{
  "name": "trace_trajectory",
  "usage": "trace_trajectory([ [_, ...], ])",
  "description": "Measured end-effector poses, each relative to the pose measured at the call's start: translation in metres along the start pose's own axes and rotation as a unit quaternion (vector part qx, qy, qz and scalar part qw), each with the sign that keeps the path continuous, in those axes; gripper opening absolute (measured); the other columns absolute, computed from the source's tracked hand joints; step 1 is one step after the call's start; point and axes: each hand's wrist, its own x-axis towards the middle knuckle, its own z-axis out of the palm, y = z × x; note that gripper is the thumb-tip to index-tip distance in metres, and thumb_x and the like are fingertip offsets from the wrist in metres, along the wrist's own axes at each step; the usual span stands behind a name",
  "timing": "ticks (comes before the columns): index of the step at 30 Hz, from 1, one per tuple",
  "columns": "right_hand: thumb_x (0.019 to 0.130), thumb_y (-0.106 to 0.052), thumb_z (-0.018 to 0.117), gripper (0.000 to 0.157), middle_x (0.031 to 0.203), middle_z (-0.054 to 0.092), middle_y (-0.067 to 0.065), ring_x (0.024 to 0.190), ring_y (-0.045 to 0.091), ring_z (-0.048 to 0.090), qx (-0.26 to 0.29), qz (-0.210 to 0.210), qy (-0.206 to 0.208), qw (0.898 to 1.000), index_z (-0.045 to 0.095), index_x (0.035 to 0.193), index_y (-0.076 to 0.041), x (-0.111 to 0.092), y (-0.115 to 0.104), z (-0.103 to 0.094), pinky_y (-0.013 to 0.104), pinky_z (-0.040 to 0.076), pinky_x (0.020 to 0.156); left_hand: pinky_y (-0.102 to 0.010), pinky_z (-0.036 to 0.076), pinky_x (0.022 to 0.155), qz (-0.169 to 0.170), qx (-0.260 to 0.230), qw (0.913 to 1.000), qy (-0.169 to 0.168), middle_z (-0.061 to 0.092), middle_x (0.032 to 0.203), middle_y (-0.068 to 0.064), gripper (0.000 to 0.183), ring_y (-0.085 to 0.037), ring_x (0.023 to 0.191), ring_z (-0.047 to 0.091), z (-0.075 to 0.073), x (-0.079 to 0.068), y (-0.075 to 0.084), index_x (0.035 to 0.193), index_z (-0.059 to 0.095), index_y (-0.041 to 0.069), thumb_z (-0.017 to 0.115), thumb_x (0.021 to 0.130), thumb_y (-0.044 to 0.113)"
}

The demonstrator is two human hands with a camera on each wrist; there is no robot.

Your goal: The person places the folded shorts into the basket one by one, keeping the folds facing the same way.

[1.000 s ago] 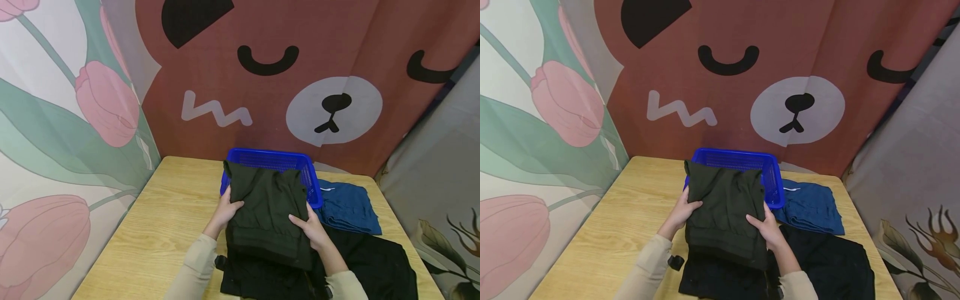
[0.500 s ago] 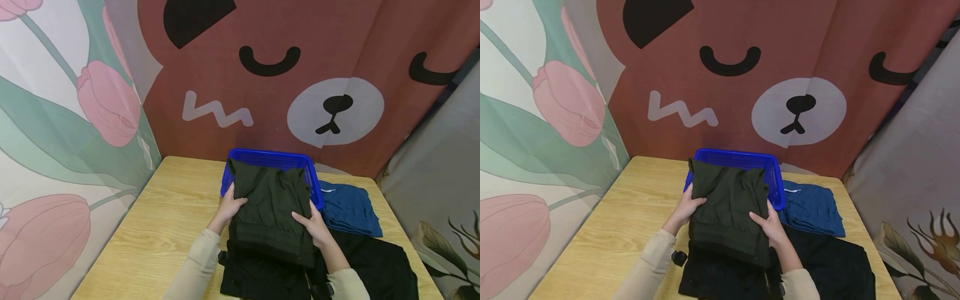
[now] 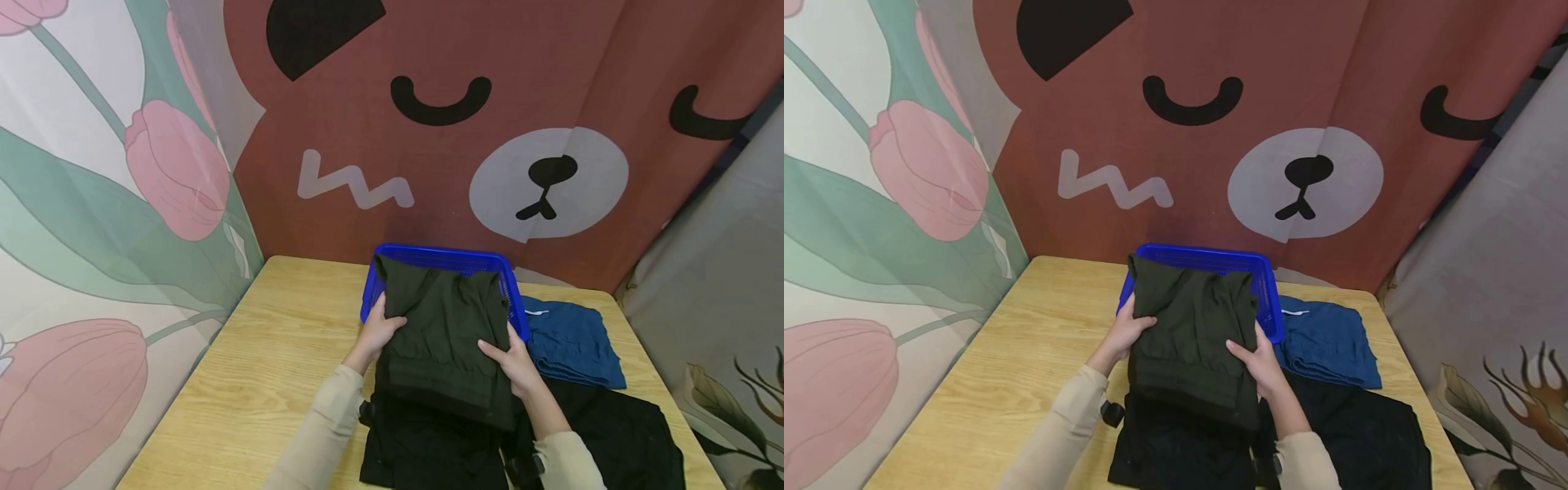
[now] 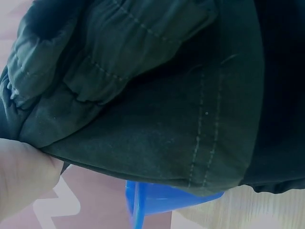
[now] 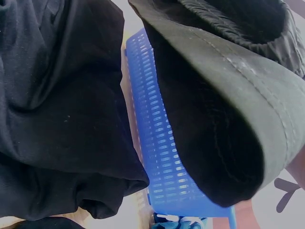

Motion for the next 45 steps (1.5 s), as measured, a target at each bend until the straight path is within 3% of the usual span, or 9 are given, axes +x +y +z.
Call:
trace_trajectory([
  [14,0.089,-0.015,0.056,0.074,0.144,0.018,0.012,0.121,0.03,0.03,0.0,0.006,-0.004,1.0,0.008,0.145,-0.021,0.013,-0.005,-0.002,0.025,0.042,0.084,-0.045,0.025,0.099,-0.025,-0.015,0.9996,-0.003,0.026,0.141,-0.016,0.073,-0.031,0.125,0.027,-0.003,0.017,0.004,0.142,0.018,0.008,0.052,0.079,-0.008],
  [22,0.088,-0.015,0.057,0.076,0.145,0.015,0.011,0.123,0.03,0.029,0.003,0.014,0.001,1.0,0.007,0.145,-0.021,0.023,-0.007,-0.002,0.033,0.039,0.089,-0.043,0.027,0.098,-0.017,-0.005,0.9998,0.008,0.03,0.139,-0.012,0.072,-0.028,0.122,0.032,-0.002,0.026,0.0,0.142,0.021,0.012,0.052,0.079,-0.007],
  [28,0.087,-0.016,0.058,0.076,0.146,0.014,0.011,0.122,0.032,0.031,0.016,0.02,0.005,1.0,0.007,0.145,-0.022,0.03,-0.01,-0.004,0.035,0.042,0.086,-0.042,0.032,0.095,-0.013,0.003,0.9998,0.013,0.033,0.137,-0.011,0.07,-0.028,0.119,0.036,0.0,0.036,0.003,0.141,0.023,0.013,0.051,0.08,-0.006],
  [35,0.087,-0.016,0.058,0.079,0.147,0.01,0.009,0.123,0.032,0.029,0.028,0.023,0.002,0.999,0.005,0.145,-0.024,0.04,-0.012,-0.006,0.032,0.043,0.084,-0.043,0.03,0.096,-0.013,0.015,0.9997,0.014,0.032,0.138,-0.013,0.07,-0.029,0.12,0.034,-0.001,0.047,0.007,0.141,0.023,0.009,0.051,0.079,-0.008],
  [45,0.088,-0.016,0.057,0.075,0.144,0.018,0.014,0.112,0.026,0.041,0.018,0.021,0.003,1.0,0.009,0.145,-0.02,0.059,-0.016,-0.012,0.03,0.046,0.079,-0.042,0.033,0.095,-0.017,0.019,0.9997,0.003,0.034,0.136,-0.013,0.07,-0.029,0.118,0.037,-0.002,0.066,0.012,0.14,0.024,0.008,0.051,0.078,-0.008],
])
